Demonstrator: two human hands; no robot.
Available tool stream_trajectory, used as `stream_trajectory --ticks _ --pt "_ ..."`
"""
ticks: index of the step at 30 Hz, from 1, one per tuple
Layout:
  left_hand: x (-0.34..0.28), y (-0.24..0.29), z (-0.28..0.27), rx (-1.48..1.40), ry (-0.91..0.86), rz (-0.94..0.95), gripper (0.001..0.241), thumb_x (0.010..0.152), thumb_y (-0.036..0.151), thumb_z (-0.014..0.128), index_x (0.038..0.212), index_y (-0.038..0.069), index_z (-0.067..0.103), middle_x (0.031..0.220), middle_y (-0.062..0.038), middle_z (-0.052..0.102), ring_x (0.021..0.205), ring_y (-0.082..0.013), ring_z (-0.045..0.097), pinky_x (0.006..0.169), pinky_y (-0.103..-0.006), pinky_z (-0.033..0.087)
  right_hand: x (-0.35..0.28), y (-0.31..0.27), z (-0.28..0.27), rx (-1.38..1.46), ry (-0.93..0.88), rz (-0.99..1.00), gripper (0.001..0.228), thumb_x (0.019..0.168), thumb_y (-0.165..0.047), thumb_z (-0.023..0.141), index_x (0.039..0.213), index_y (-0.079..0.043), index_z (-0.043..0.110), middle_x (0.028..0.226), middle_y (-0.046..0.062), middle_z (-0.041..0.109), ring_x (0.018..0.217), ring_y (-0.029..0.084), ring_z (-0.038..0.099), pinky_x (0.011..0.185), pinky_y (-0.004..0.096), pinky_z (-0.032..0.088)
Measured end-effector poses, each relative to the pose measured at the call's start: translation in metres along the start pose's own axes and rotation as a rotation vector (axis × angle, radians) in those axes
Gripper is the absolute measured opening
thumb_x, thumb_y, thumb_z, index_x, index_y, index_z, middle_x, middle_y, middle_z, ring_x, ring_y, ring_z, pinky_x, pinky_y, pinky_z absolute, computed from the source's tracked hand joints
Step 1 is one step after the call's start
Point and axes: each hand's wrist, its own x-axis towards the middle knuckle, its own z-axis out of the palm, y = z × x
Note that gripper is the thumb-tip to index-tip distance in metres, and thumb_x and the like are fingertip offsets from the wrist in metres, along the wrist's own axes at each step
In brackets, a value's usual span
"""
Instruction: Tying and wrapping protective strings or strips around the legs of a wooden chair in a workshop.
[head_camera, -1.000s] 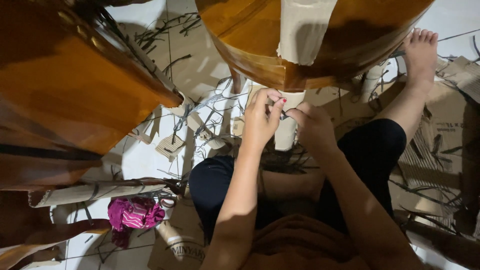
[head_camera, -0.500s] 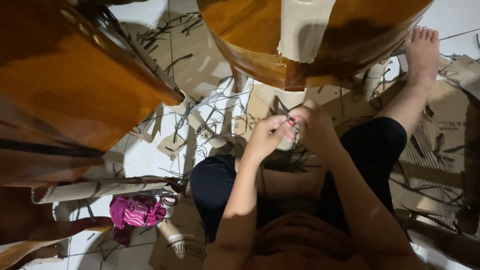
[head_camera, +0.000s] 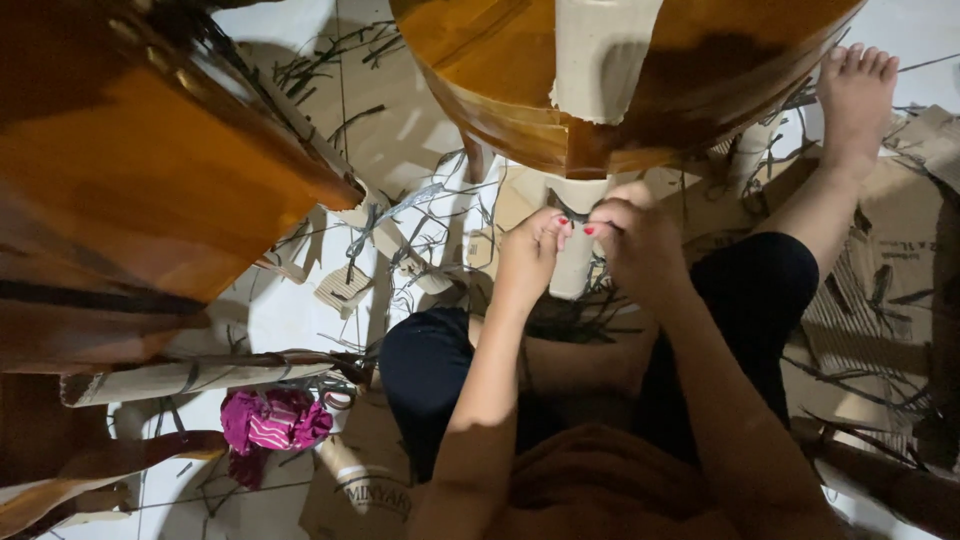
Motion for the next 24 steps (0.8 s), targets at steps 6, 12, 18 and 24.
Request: stream_trajectory --ticks 6,12,18,24 --pt "0.007 -0.013 0.017 -0.263 0.044 -0.013 0.042 0.111 0.022 0.044 0.072 0.012 0.056 0.056 -0.002 0.052 0.059 -0.0169 0.048 0.067 -0.0312 0.048 0.006 -0.045 -0.015 0.777 -0.141 0.196 0.021 0.105 -0.010 0.054 0.087 -0.005 0.061 0.047 0.003 0.055 0.043 0.012 0.054 0.051 0.028 0.051" --pt "0.012 0.003 0.024 -0.348 0.167 -0.048 0.040 0.111 0.022 0.043 0.074 0.014 0.055 0.058 0.002 0.048 0.061 -0.0123 0.047 0.066 -0.0255 0.046 0.031 -0.016 -0.030 0.478 -0.250 0.018 0.019 0.106 -0.019 0.059 0.090 -0.010 0.064 0.059 0.002 0.050 0.056 0.016 0.048 0.061 0.034 0.049" --pt "0.016 -0.002 0.024 -0.331 0.221 0.004 0.037 0.111 0.014 0.043 0.076 0.011 0.056 0.059 0.001 0.043 0.060 -0.0148 0.042 0.067 -0.0268 0.045 0.058 -0.013 -0.052 0.393 -0.444 0.055 0.019 0.103 -0.020 0.061 0.090 -0.006 0.063 0.058 0.019 0.057 0.053 0.027 0.059 0.057 0.044 0.050" --pt "0.015 -0.020 0.021 -0.269 0.205 0.047 0.040 0.110 0.022 0.044 0.074 0.013 0.056 0.057 0.000 0.043 0.057 -0.0158 0.041 0.063 -0.0282 0.045 0.064 0.001 -0.054 0.552 -0.500 0.163 0.020 0.099 -0.025 0.066 0.088 -0.009 0.068 0.060 0.009 0.068 0.058 0.017 0.065 0.060 0.035 0.055"
